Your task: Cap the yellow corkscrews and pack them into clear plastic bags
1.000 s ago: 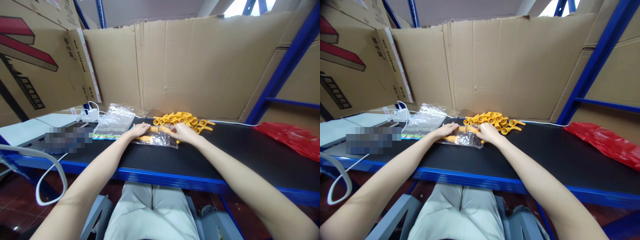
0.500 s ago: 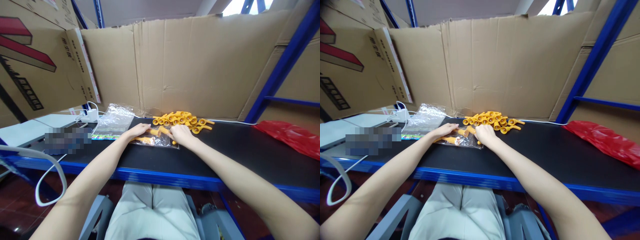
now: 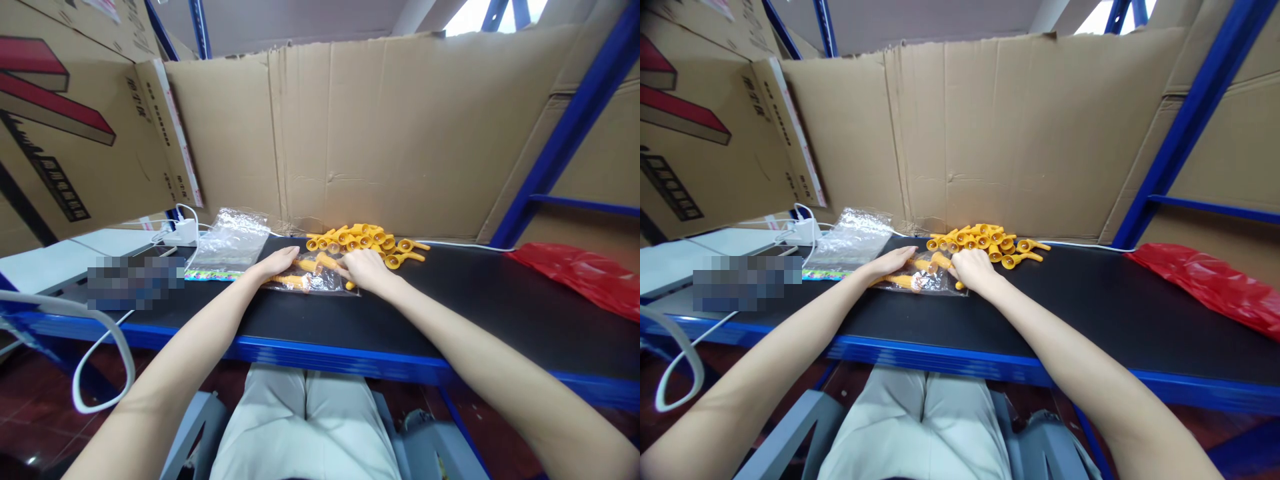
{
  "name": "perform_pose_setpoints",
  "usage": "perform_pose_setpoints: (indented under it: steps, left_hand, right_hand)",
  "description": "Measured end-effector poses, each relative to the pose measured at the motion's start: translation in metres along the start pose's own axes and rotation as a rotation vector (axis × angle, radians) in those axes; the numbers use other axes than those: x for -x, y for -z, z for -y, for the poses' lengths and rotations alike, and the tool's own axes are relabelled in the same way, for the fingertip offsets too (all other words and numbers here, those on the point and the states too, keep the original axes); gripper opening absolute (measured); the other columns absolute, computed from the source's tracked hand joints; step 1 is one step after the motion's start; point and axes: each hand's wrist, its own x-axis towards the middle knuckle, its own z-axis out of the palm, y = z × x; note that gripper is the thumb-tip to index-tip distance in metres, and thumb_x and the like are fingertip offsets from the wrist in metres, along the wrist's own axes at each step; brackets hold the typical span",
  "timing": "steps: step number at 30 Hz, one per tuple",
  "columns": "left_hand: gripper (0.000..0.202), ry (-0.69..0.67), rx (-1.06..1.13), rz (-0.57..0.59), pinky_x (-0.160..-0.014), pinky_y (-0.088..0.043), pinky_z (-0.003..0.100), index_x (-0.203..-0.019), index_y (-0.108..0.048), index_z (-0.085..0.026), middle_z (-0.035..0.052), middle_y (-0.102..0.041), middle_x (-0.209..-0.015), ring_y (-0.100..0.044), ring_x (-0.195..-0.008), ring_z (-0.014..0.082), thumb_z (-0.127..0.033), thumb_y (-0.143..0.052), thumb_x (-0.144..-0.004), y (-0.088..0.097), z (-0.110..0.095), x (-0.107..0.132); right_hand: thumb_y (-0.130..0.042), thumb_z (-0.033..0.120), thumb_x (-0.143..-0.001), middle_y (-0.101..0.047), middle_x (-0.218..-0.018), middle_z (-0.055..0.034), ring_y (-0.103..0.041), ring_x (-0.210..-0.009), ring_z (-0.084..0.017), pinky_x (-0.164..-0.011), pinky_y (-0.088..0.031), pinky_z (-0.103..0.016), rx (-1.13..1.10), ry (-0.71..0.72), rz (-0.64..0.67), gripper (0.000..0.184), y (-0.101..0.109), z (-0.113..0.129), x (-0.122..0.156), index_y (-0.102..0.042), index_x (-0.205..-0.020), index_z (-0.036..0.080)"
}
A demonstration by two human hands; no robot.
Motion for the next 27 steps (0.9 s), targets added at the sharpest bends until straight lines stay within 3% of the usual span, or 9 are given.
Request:
perform_pose_setpoints:
  steps: [4,7,11,16,21,24,27]
  left_hand:
    - [0.059,0.005,0.011,-0.010,-0.105,-0.027,0.027,-0.128,-0.047,-0.013,0.0078,-0.043,-0.137,-0.041,-0.125,0.0192,-0.048,-0.019,-0.089,0.001,-0.003,0.002]
    - [0.060,0.014,0.041,-0.007,-0.101,-0.033,0.030,-0.124,-0.049,-0.011,0.0095,-0.048,-0.133,-0.047,-0.119,0.0218,-0.049,-0.019,-0.089,0.000,-0.005,0.004]
    - [0.060,0.026,0.095,-0.014,-0.099,-0.035,0.031,-0.122,-0.051,-0.013,0.0091,-0.051,-0.130,-0.049,-0.116,0.0229,-0.052,-0.021,-0.088,-0.001,-0.006,0.006]
    - [0.060,0.009,0.159,-0.034,-0.104,-0.030,0.031,-0.128,-0.044,-0.013,0.0100,-0.043,-0.137,-0.041,-0.125,0.0221,-0.050,-0.021,-0.088,-0.003,-0.006,0.005]
    - [0.057,-0.020,0.167,-0.083,-0.107,-0.025,0.033,-0.126,-0.044,-0.012,0.0104,-0.038,-0.141,-0.034,-0.129,0.0221,-0.048,-0.020,-0.089,-0.004,-0.007,0.003]
    - [0.056,-0.027,0.181,-0.113,-0.105,-0.029,0.034,-0.123,-0.047,-0.012,0.0100,-0.045,-0.136,-0.037,-0.127,0.0230,-0.048,-0.018,-0.090,-0.004,-0.010,0.004]
    - [0.054,-0.001,0.157,-0.138,-0.106,-0.027,0.033,-0.125,-0.045,-0.013,0.0097,-0.042,-0.138,-0.035,-0.129,0.0221,-0.044,-0.019,-0.090,-0.004,-0.013,0.004]
  right_hand:
    - [-0.042,0.043,-0.087,-0.066,-0.070,-0.0075,-0.060,-0.063,-0.018,-0.052,-0.029,-0.024,-0.114,0.021,-0.046,0.036,0.001,-0.005,-0.001,-0.072,-0.086,0.022]
    - [-0.047,0.044,-0.083,-0.066,-0.069,-0.0062,-0.059,-0.062,-0.017,-0.052,-0.029,-0.024,-0.144,0.004,0.004,0.033,0.004,-0.007,-0.001,-0.072,-0.087,0.023]
    - [-0.056,0.032,-0.076,-0.066,-0.070,-0.0059,-0.059,-0.064,-0.017,-0.053,-0.030,-0.023,-0.152,-0.007,0.059,0.022,0.002,-0.006,-0.001,-0.072,-0.088,0.023]
    - [-0.057,0.024,-0.075,-0.066,-0.074,-0.0076,-0.060,-0.070,-0.019,-0.056,-0.035,-0.024,-0.218,-0.056,-0.038,0.019,-0.016,-0.003,-0.006,-0.070,-0.087,0.019]
    - [-0.059,0.016,-0.072,-0.064,-0.091,-0.0072,-0.059,-0.075,-0.015,-0.067,-0.042,-0.024,-0.562,-0.127,-0.234,0.013,-0.038,0.000,-0.018,-0.066,-0.084,0.015]
    - [-0.064,0.013,-0.067,-0.062,-0.090,-0.0059,-0.058,-0.069,-0.011,-0.064,-0.044,-0.022,-0.844,-0.282,-0.229,0.016,-0.047,0.002,-0.024,-0.060,-0.082,0.012]
    - [-0.066,0.015,-0.066,-0.060,-0.077,-0.0020,-0.057,-0.068,-0.011,-0.064,-0.044,-0.022,-0.972,-0.357,-0.203,0.014,-0.054,0.002,-0.028,-0.056,-0.075,0.013]
